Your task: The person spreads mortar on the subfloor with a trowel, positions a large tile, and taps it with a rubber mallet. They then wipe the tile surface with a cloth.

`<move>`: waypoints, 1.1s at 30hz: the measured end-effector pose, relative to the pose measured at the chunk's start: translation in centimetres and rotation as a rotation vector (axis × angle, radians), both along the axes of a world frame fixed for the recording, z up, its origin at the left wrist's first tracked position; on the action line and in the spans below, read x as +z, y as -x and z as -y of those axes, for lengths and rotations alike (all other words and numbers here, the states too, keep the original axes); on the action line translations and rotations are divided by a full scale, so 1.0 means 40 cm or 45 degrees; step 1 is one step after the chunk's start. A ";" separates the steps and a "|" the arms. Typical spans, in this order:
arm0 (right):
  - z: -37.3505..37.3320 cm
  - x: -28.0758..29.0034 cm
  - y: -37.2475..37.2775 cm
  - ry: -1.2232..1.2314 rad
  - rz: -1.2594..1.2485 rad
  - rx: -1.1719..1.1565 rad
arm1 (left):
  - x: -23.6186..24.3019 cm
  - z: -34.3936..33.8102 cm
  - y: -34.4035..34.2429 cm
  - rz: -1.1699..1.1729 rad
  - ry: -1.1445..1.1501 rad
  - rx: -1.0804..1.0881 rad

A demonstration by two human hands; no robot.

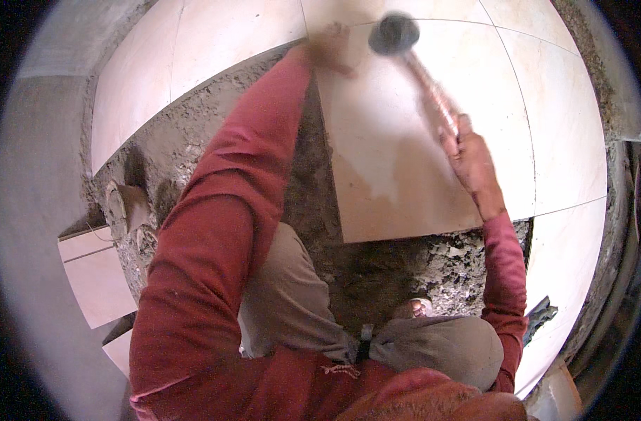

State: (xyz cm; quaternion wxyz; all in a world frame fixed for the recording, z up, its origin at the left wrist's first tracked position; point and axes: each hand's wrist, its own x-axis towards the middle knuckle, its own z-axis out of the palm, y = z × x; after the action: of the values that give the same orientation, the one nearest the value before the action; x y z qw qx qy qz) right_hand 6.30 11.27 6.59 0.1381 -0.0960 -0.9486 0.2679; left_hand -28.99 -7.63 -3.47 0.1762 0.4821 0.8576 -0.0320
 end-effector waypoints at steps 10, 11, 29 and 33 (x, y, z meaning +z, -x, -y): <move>0.079 -0.048 -0.009 0.132 0.424 -0.168 | -0.035 0.013 -0.007 -0.098 -0.251 0.017; 0.083 -0.038 -0.017 0.195 0.411 -0.160 | -0.032 0.017 -0.020 -0.135 -0.276 0.039; 0.255 0.004 -0.267 0.522 0.413 -0.184 | 0.052 0.108 -0.167 -0.057 -0.090 0.042; 0.269 -0.008 -0.212 0.475 0.317 -0.132 | 0.024 0.103 -0.137 -0.175 -0.107 -0.027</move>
State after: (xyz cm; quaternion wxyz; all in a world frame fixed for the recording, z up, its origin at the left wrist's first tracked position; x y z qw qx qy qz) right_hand 14.79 0.50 6.27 0.0133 -0.2008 -0.8862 0.4173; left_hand -23.51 -11.74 -2.50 0.0960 0.4949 0.8631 -0.0308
